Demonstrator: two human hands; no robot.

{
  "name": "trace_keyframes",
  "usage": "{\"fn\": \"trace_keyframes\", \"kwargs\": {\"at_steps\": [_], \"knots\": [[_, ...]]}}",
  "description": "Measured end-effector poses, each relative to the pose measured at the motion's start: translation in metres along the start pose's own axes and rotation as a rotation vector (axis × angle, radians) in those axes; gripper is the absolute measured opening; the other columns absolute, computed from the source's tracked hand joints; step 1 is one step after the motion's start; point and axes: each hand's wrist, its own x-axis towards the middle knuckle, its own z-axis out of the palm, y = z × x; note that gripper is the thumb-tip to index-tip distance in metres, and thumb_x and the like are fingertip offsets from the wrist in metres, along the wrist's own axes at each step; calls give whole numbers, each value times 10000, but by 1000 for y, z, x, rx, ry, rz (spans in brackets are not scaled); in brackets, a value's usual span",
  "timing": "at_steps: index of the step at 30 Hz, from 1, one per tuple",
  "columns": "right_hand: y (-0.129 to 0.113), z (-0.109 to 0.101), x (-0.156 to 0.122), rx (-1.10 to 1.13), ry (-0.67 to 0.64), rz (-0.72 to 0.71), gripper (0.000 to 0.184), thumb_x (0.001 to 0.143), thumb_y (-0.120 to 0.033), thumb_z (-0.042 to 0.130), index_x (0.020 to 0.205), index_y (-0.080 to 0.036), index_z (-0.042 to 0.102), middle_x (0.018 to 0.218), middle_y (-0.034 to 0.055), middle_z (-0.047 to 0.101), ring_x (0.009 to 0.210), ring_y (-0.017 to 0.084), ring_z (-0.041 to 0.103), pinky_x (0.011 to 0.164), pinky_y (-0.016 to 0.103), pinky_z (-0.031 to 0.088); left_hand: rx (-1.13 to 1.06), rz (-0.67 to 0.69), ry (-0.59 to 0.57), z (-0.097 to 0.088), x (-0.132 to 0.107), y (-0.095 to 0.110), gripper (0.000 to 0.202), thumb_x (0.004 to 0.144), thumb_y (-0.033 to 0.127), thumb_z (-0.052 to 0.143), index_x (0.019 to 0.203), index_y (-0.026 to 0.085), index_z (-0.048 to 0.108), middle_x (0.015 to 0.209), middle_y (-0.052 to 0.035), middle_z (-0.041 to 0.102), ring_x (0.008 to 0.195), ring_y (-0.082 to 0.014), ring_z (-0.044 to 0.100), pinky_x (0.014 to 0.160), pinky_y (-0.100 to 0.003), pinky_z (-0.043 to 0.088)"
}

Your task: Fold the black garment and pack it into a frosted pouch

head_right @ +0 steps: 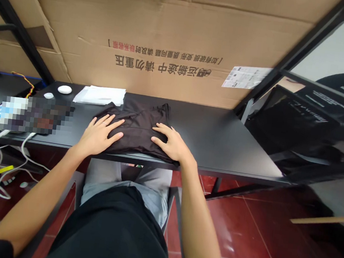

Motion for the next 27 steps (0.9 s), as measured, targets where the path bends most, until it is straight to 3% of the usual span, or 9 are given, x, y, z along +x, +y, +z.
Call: {"fn": "trace_keyframes", "kwargs": {"at_steps": [23, 27], "knots": [[1, -6, -2, 42, 23, -26, 463, 1053, -580, 689, 1443, -350, 787, 1677, 44, 668, 1591, 369, 599, 1429, 664, 280, 5, 7, -4, 0, 0, -1, 701, 1142, 709, 445, 1780, 420, 460, 1880, -67, 373, 1760, -348, 319, 1425, -690, 213], [2, -10, -3, 129, 26, -24, 437, 1038, -588, 723, 1396, -355, 819, 1612, 20, 723, 1535, 366, 656, 1370, 601, 431, 4, 10, -7, 1, 1, -2, 704, 1142, 711, 441, 1780, 416, 462, 1884, -71, 363, 1759, -355, 319, 1424, -694, 209]]}}
